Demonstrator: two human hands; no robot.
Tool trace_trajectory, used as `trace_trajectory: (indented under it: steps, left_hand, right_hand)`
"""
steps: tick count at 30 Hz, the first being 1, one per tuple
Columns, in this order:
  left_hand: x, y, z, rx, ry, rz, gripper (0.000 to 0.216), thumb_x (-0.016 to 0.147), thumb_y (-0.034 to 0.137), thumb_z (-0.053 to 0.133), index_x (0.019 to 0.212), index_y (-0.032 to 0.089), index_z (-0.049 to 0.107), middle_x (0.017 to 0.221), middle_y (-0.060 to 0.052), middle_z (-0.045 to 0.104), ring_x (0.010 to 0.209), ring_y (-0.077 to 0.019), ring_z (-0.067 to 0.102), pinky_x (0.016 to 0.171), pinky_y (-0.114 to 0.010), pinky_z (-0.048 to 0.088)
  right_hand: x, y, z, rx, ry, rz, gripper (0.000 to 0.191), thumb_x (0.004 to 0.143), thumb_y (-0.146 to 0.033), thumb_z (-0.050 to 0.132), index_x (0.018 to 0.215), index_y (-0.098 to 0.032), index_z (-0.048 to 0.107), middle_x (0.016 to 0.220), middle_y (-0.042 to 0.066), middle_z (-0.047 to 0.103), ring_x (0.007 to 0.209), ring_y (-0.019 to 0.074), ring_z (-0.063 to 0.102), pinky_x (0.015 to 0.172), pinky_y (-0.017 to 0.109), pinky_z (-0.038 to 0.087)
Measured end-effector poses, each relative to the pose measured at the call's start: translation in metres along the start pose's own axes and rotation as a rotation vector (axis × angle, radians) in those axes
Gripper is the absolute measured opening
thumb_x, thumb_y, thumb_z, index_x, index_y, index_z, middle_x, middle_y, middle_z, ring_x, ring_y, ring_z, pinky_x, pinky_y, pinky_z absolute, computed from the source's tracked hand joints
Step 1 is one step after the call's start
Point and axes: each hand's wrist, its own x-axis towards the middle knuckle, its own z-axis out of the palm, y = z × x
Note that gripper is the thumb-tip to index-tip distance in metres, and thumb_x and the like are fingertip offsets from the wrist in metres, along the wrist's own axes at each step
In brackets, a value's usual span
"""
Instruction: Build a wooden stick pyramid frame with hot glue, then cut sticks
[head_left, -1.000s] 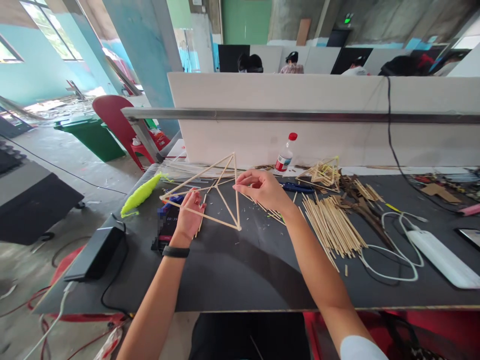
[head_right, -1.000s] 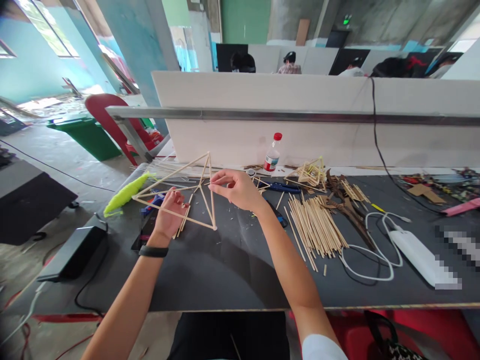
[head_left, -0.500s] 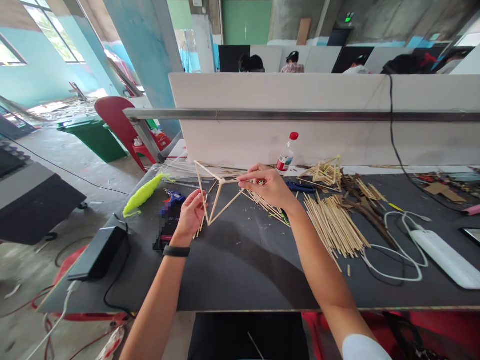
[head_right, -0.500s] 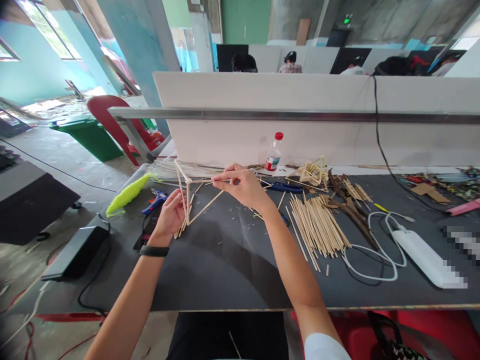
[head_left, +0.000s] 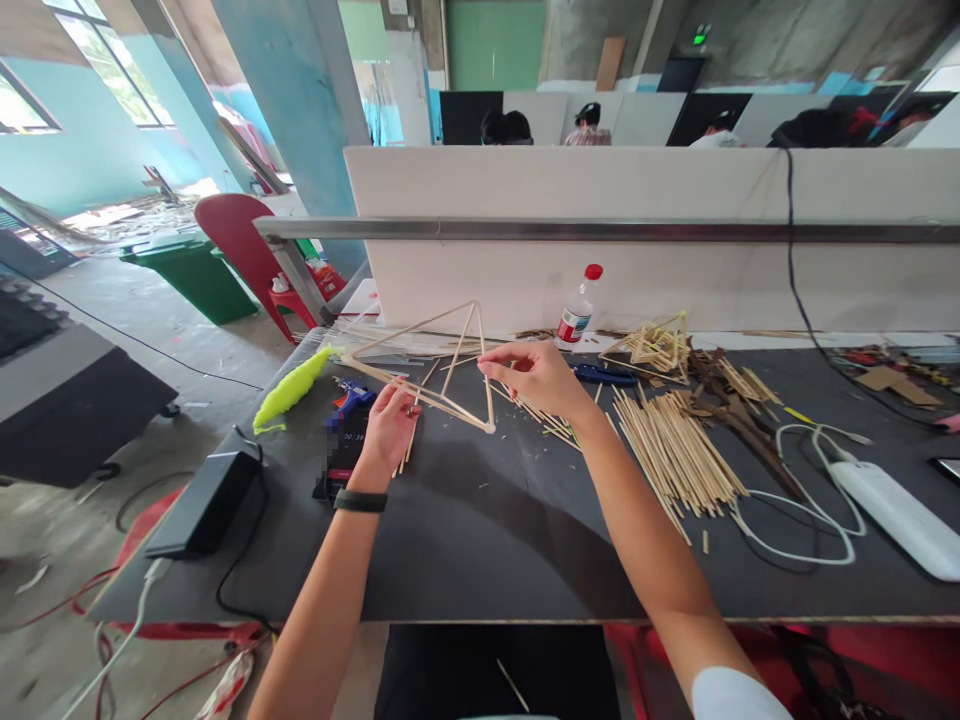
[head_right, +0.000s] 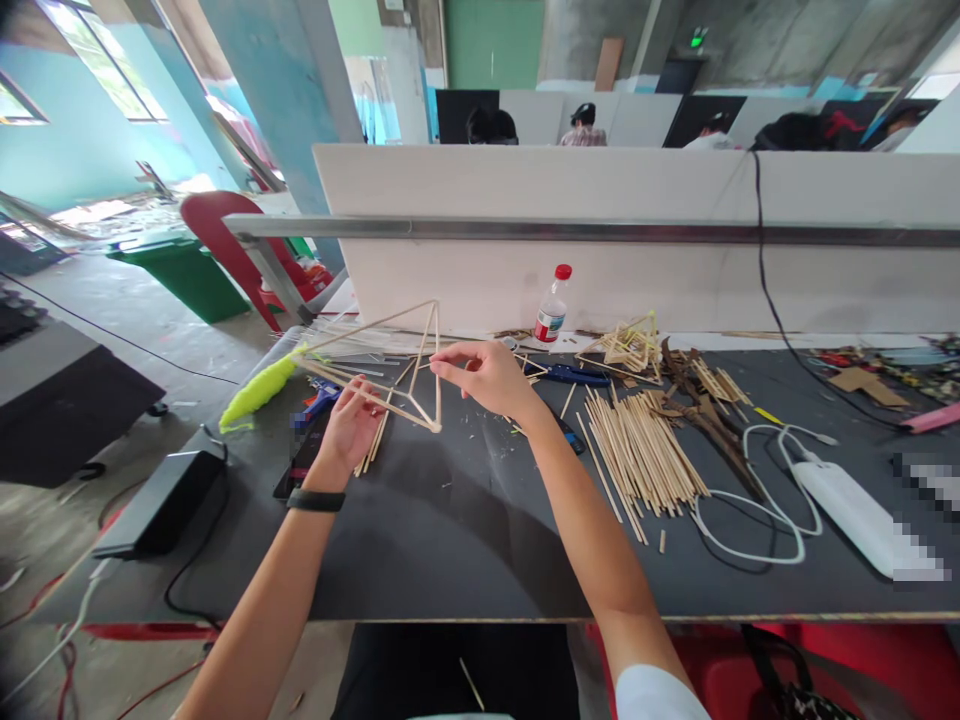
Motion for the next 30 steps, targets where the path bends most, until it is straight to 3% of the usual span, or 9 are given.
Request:
trace_trajectory:
  steps: [3,8,10,15,19,25,30]
  left_hand:
    - [0.0,0.001,-0.001,-0.006,-0.01,-0.004,0.031,0.069,0.021,0.087,0.095,0.023,0.07,0.079,0.005,0.068,0.063,-0.0065,0.06,0.061,-0.019,0.049]
    - [-0.004,0.007,0.0,-0.024,-0.034,-0.058,0.023,0.076,0.028,0.08,0.097,0.023,0.071,0.096,-0.002,0.074,0.073,-0.0115,0.066,0.066,-0.024,0.054]
    - [-0.006,0.008,0.001,-0.032,-0.057,-0.062,0.022,0.077,0.029,0.08,0.097,0.022,0.071,0.096,-0.002,0.073,0.074,-0.0112,0.066,0.067,-0.024,0.055]
    - [-0.005,0.004,0.0,-0.002,-0.058,-0.034,0.033,0.073,0.023,0.085,0.103,0.023,0.07,0.091,0.002,0.073,0.069,-0.0079,0.065,0.066,-0.021,0.053]
    - [-0.002,0.0,-0.002,0.008,-0.049,-0.035,0.029,0.071,0.023,0.088,0.095,0.02,0.071,0.087,0.001,0.073,0.066,-0.0071,0.064,0.064,-0.019,0.051]
    - [0.0,-0.003,-0.002,0.006,-0.037,-0.007,0.034,0.066,0.023,0.091,0.094,0.022,0.072,0.085,0.004,0.071,0.069,-0.0066,0.063,0.065,-0.02,0.05]
    - [0.001,-0.003,0.0,0.013,0.023,-0.032,0.039,0.062,0.022,0.09,0.097,0.022,0.073,0.091,0.001,0.076,0.074,-0.0113,0.067,0.067,-0.023,0.053]
  right_hand:
    - [0.001,0.002,0.002,0.069,-0.013,0.014,0.029,0.081,-0.051,0.076,0.092,-0.024,0.076,0.087,0.003,0.075,0.053,0.0101,0.056,0.051,0.028,0.046]
    - [0.002,0.006,0.002,0.163,-0.036,0.042,0.041,0.081,-0.049,0.077,0.113,-0.025,0.073,0.084,0.002,0.073,0.054,0.0105,0.053,0.051,0.028,0.046]
    - [0.003,0.008,0.001,0.108,-0.002,0.016,0.036,0.082,-0.052,0.075,0.106,-0.025,0.077,0.079,0.002,0.071,0.055,0.0109,0.052,0.052,0.028,0.043]
    - [0.005,0.011,-0.001,-0.039,0.098,-0.162,0.022,0.084,-0.049,0.075,0.094,-0.03,0.082,0.089,0.002,0.071,0.063,0.0111,0.048,0.06,0.028,0.039]
    - [0.004,0.012,-0.005,-0.037,0.012,-0.079,0.029,0.087,-0.051,0.07,0.102,-0.029,0.081,0.076,0.001,0.071,0.056,0.011,0.045,0.053,0.028,0.034]
    - [0.003,0.007,-0.005,0.044,0.006,-0.042,0.032,0.088,-0.051,0.067,0.097,-0.023,0.079,0.075,0.002,0.069,0.054,0.0103,0.051,0.051,0.027,0.041]
    - [0.004,0.007,-0.002,0.145,0.045,-0.055,0.028,0.08,-0.047,0.077,0.093,-0.023,0.072,0.087,0.004,0.075,0.061,0.0119,0.057,0.051,0.026,0.046]
